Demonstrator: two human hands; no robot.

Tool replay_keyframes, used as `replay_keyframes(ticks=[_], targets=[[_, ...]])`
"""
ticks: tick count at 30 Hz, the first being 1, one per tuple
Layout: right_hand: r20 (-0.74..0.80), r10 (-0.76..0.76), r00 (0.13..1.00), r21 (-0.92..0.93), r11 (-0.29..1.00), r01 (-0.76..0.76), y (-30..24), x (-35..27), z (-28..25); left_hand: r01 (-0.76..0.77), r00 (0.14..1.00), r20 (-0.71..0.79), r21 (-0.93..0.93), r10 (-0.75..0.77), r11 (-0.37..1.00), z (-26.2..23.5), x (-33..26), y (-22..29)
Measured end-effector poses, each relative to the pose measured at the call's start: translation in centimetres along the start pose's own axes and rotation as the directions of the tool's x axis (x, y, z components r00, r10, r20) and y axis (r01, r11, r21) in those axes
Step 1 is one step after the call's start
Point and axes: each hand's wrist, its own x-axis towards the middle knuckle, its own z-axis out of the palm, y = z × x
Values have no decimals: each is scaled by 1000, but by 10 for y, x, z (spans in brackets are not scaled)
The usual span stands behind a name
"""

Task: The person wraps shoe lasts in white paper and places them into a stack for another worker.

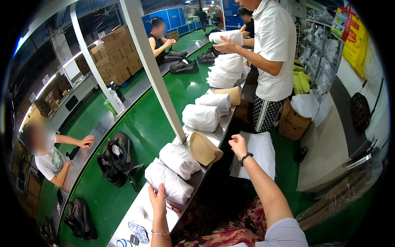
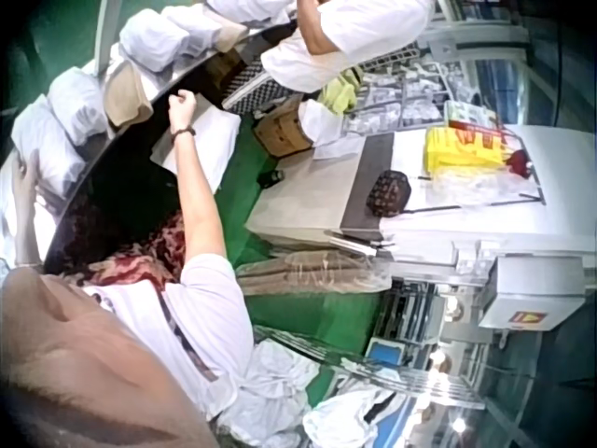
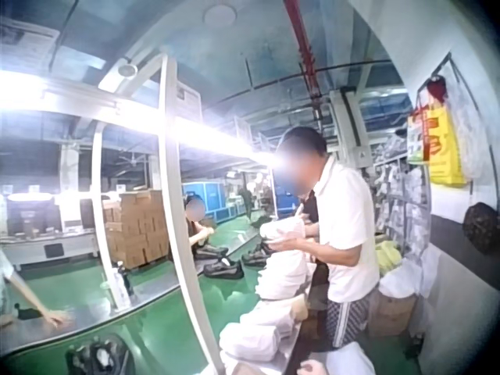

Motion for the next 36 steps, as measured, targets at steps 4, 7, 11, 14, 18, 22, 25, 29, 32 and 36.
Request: replay_keyframes(ticks=[4, 7, 11, 14, 18, 22, 25, 29, 32, 36], targets=[[-55, -8, 998, 63, 998, 11, 0, -8, -2, 2, 1000, -7, 7, -2, 1000, 0, 2, -3], [-59, -15, 998, 44, 999, 17, 1, -7, -5, 0, 1000, -2, 5, 0, 1000, 1, 3, -3], [-56, -17, 998, 40, 999, 19, -1, -6, -6, -6, 1000, 5, -16, 6, 1000, 2, 3, -1], [-26, -47, 999, 17, 999, 47, -3, -3, -2, -25, 1000, -6, -31, 25, 999, 0, 2, -5], [-74, -329, 941, -259, 918, 301, -10, 35, -1, 1, 1000, 4, -3, -1, 1000, 2, 6, -3], [153, -417, 896, -525, 734, 432, -72, 47, 24, 8, 1000, 7, 0, -8, 1000, 3, 3, -1], [244, -391, 887, -790, 450, 416, -98, 45, 49, 16, 1000, -6, -1, -16, 1000, 3, 2, 3], [139, -438, 888, -680, 610, 407, -87, 70, 55, 21, 1000, 5, -18, -21, 1000, 6, 2, 7], [-42, -310, 950, -644, 735, 212, -76, 74, 64, 43, 999, 7, -34, -43, 999, 5, 2, 7], [3, -141, 990, -662, 742, 107, -61, 71, 68, 15, 1000, -5, -26, -15, 1000, 1, 4, 1]])
